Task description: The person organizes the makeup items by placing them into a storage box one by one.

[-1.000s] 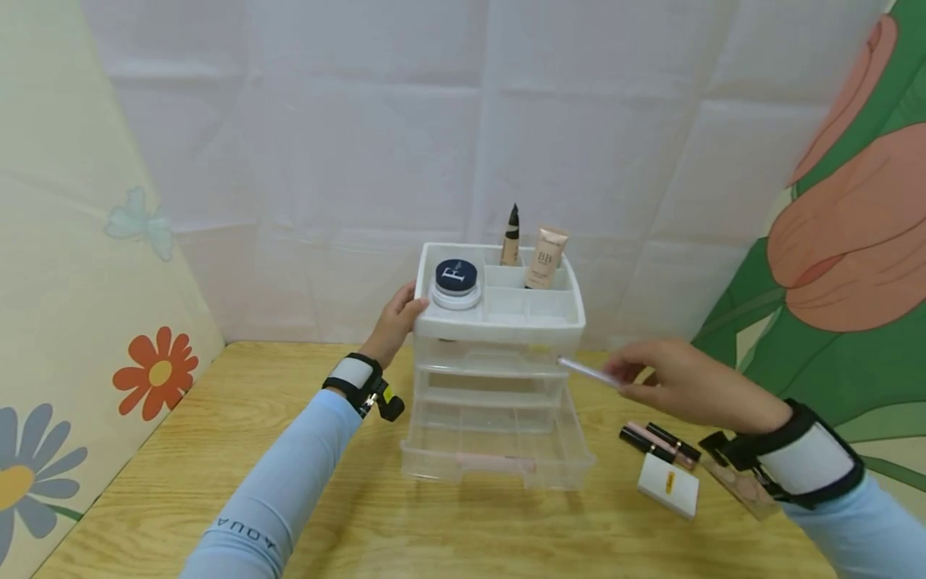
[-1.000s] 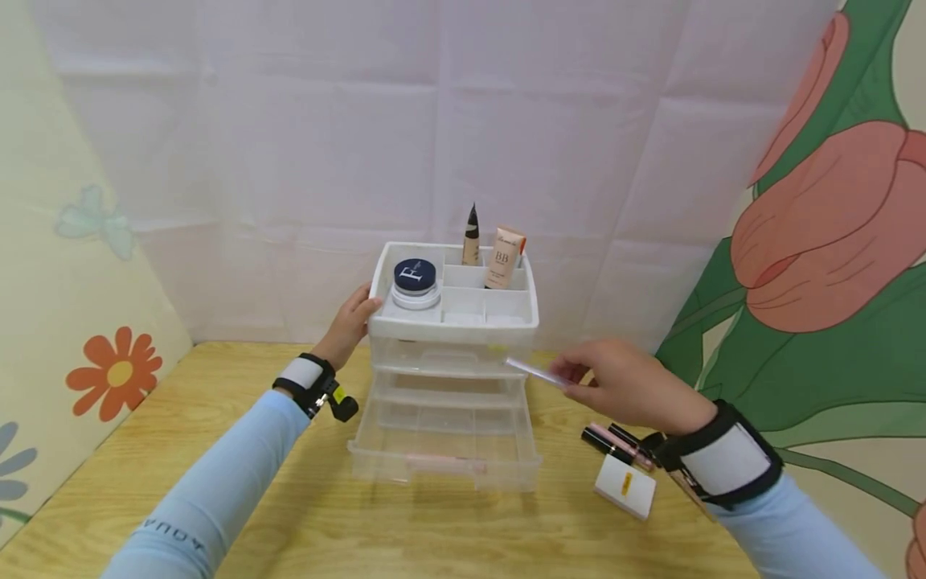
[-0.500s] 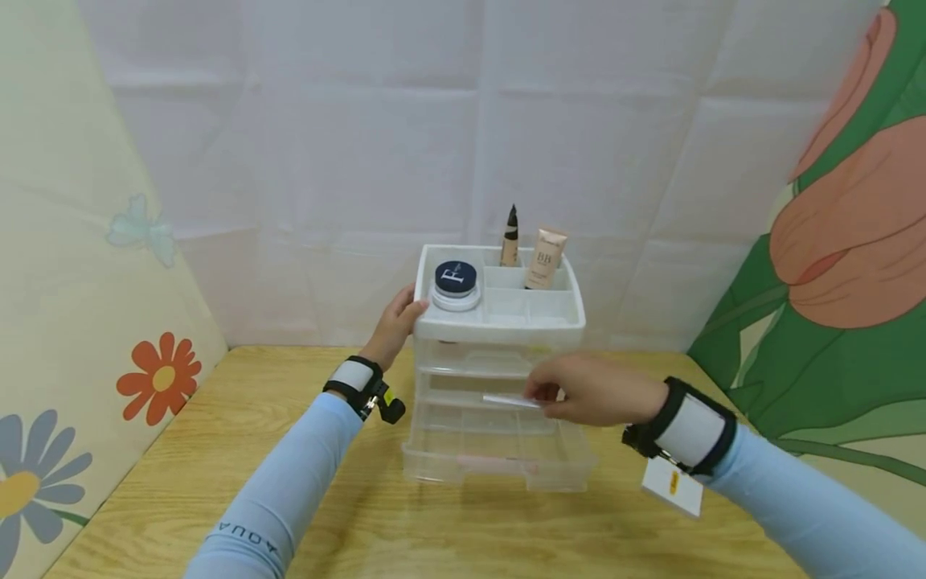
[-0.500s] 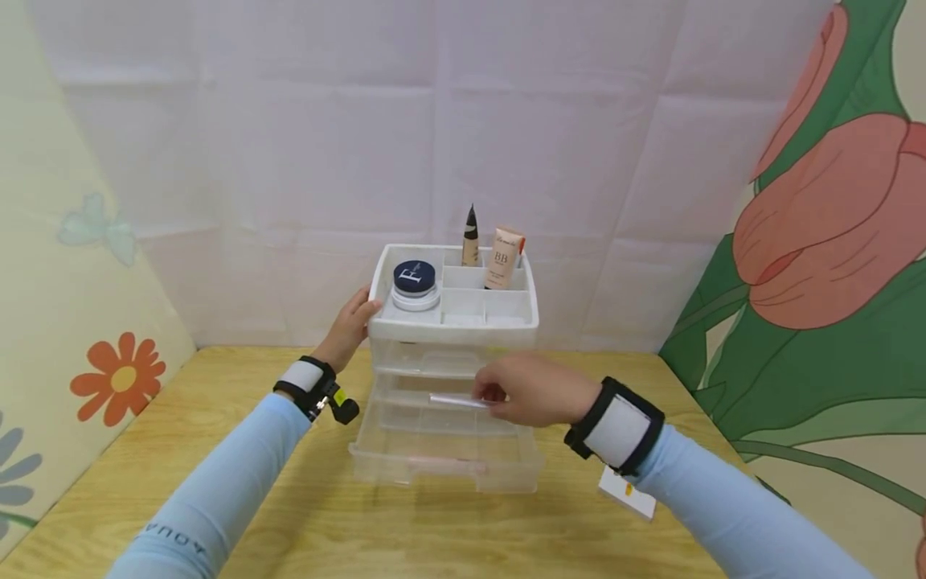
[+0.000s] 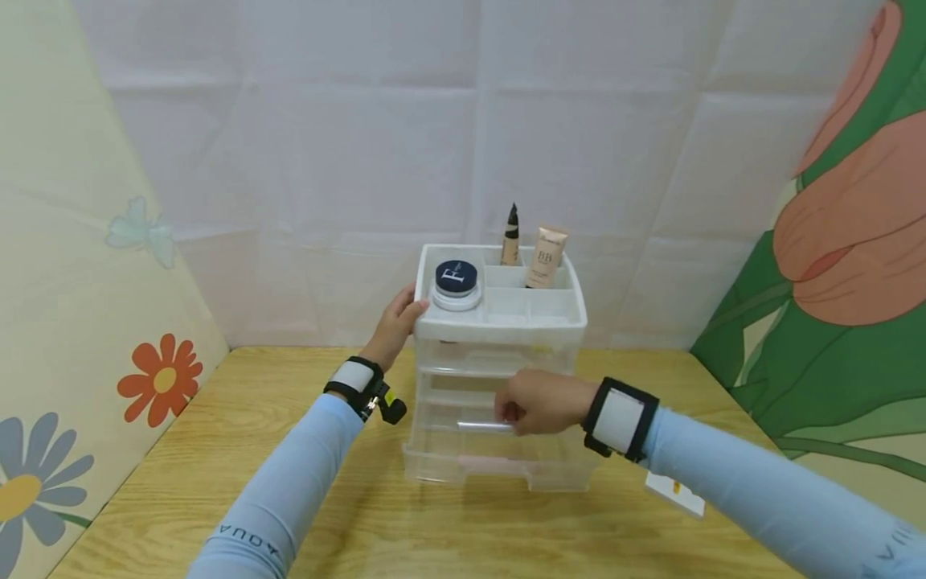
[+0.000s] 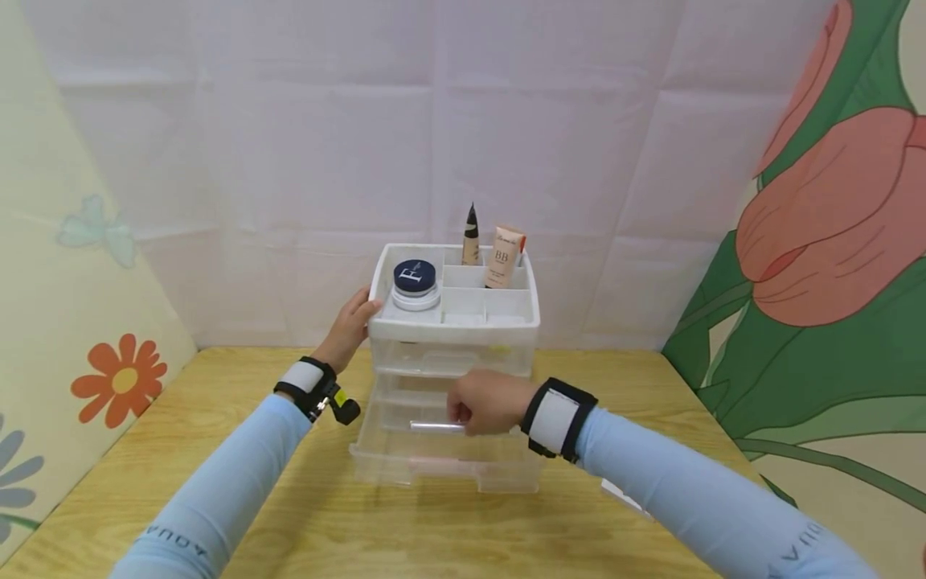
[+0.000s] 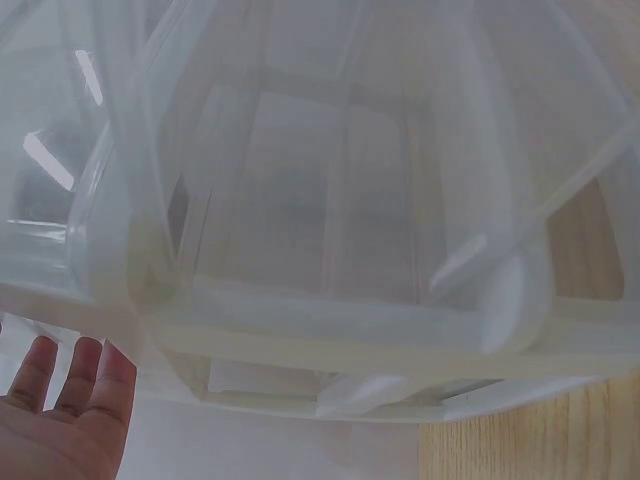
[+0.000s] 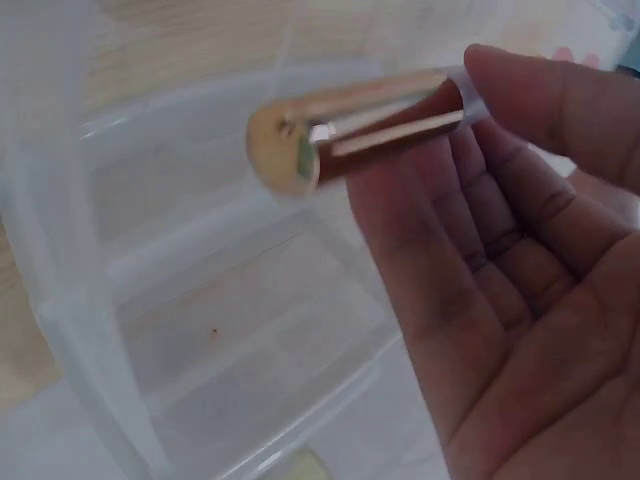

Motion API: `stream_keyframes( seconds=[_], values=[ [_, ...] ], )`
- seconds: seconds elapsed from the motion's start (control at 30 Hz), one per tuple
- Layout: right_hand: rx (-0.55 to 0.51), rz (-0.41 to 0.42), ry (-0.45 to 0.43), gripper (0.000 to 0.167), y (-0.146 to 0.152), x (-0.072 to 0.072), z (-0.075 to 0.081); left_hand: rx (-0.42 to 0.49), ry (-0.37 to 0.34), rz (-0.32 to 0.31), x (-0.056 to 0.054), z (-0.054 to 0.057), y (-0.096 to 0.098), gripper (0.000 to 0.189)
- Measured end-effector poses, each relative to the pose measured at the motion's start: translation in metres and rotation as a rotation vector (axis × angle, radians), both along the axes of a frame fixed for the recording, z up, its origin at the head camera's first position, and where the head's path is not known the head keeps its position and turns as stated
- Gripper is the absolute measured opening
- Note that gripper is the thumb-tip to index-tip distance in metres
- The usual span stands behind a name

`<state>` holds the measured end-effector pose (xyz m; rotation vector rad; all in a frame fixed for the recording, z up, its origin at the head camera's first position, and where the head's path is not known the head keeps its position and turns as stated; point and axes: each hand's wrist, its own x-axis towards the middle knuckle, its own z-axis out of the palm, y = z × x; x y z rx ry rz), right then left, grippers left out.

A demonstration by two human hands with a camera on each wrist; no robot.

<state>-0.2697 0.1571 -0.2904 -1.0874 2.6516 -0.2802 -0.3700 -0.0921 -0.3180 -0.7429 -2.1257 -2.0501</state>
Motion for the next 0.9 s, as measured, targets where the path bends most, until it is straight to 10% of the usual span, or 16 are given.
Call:
stream_keyframes(
  seconds=[0.9],
  values=[
    [0.238,0.031,-0.019,0.019,-0.035,-0.003,-0.008,0.006,0.002,-0.008,-0.001,0.000,-0.001,0.060]
  ],
)
